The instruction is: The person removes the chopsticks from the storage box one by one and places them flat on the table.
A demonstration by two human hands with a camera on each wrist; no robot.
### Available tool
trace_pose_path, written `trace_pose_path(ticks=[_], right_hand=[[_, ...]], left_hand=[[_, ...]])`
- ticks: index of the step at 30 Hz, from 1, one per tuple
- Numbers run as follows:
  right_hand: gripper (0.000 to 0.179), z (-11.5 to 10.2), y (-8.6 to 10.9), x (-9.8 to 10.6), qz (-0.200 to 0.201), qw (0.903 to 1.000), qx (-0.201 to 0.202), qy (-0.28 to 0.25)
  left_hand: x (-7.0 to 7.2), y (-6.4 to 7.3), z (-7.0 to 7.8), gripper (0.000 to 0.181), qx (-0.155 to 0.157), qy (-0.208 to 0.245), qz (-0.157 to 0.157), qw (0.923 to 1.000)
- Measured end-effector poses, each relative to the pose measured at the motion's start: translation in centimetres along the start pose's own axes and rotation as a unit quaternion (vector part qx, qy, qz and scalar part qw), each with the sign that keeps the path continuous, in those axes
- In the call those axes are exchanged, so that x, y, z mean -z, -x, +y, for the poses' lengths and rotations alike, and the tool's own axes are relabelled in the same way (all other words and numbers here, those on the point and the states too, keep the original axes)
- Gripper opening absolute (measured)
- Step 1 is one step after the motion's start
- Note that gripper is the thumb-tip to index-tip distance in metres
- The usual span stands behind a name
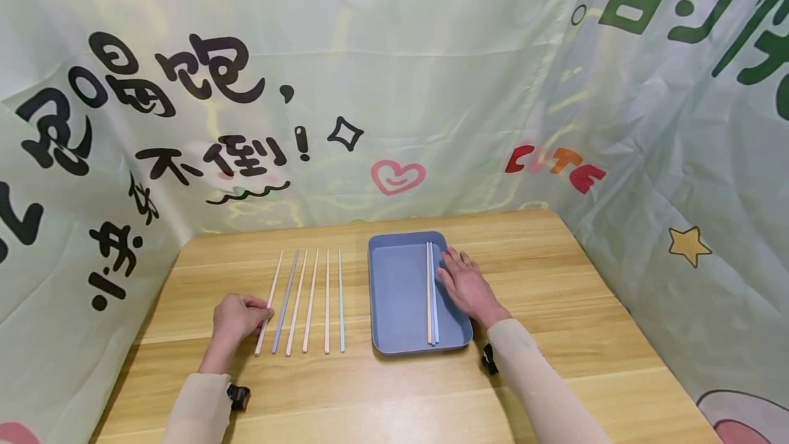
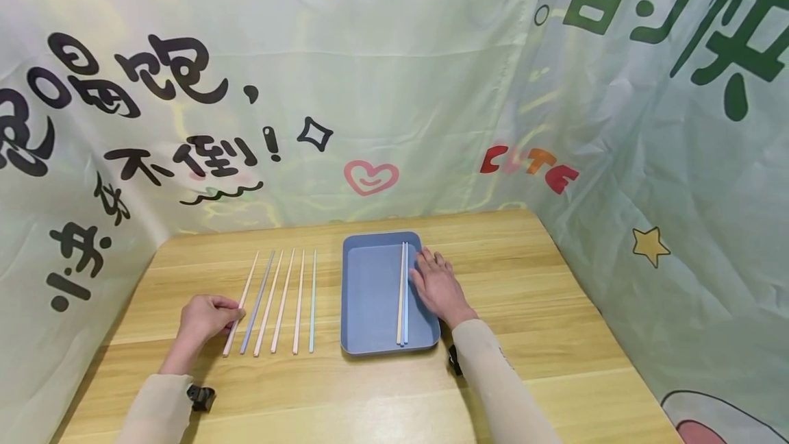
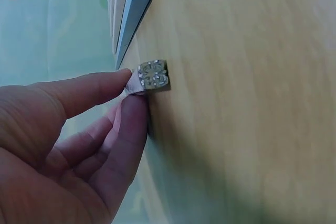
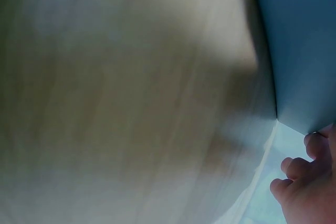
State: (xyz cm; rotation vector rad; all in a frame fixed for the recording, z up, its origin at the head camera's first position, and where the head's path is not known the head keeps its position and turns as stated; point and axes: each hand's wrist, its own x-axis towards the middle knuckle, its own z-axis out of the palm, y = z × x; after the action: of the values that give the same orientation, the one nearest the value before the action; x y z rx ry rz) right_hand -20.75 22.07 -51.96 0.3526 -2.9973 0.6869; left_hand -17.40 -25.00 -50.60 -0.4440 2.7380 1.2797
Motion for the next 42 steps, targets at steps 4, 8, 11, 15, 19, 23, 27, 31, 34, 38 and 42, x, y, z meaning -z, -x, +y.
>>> trace_pose_path(ticks=[4, 8, 11, 15, 19, 23, 27, 31, 34, 38, 42], right_hand=[[0.06, 0.0, 0.0, 0.0, -0.003, 1.0, 0.0, 0.002], [0.059, -0.1, -0.1, 0.1, -0.001, 1.0, 0.003, 0.002], [0.059, -0.1, -0.1, 0.0, 0.001, 1.0, 0.006, 0.002], [0.059, -0.1, -0.1, 0.0, 0.001, 1.0, 0.006, 0.003], [0.06, -0.1, -0.1, -0.1, 0.002, 1.0, 0.001, 0.003], [0.06, 0.0, -0.1, -0.2, 0.006, 1.0, 0.0, 0.007], [0.06, 0.0, -0.1, -0.2, 0.008, 0.9999, -0.001, 0.006], [0.06, 0.0, 0.0, -0.2, 0.011, 0.9999, 0.001, 0.002], [0.059, 0.0, 0.0, -0.3, 0.015, 0.9999, 0.002, 0.004], [0.059, 0.0, -0.1, -0.4, 0.021, 0.9997, 0.006, 0.014], [0.059, 0.0, -0.1, -0.4, 0.023, 0.9994, 0.008, 0.023]], left_hand=[[0.2, 0.0, 0.1, 0.028, 0.004, -0.014, 0.003, 0.9999], [0.2, -0.1, 0.7, 0.039, -0.008, -0.035, 0.029, 0.9989], [-0.1, 0.0, 1.6, 0.042, -0.035, -0.039, 0.055, 0.9971], [-1.0, 0.2, 3.2, 0.039, -0.084, -0.023, 0.1, 0.9911], [-2.3, 0.5, 5.2, 0.034, -0.125, -0.001, 0.138, 0.9825], [-3.7, 0.7, 7.4, 0.03, -0.155, 0.021, 0.135, 0.9784], [-5.0, 0.9, 9.2, 0.03, -0.175, 0.036, 0.113, 0.9774], [-6.2, 1.2, 10.7, 0.031, -0.186, 0.051, 0.088, 0.9773], [-7.3, 1.5, 11.6, 0.032, -0.195, 0.057, 0.07, 0.9766], [-8.7, 1.8, 12.5, 0.031, -0.212, 0.06, 0.056, 0.9739], [-10.0, 2.2, 13.5, 0.029, -0.229, 0.066, 0.046, 0.97]])
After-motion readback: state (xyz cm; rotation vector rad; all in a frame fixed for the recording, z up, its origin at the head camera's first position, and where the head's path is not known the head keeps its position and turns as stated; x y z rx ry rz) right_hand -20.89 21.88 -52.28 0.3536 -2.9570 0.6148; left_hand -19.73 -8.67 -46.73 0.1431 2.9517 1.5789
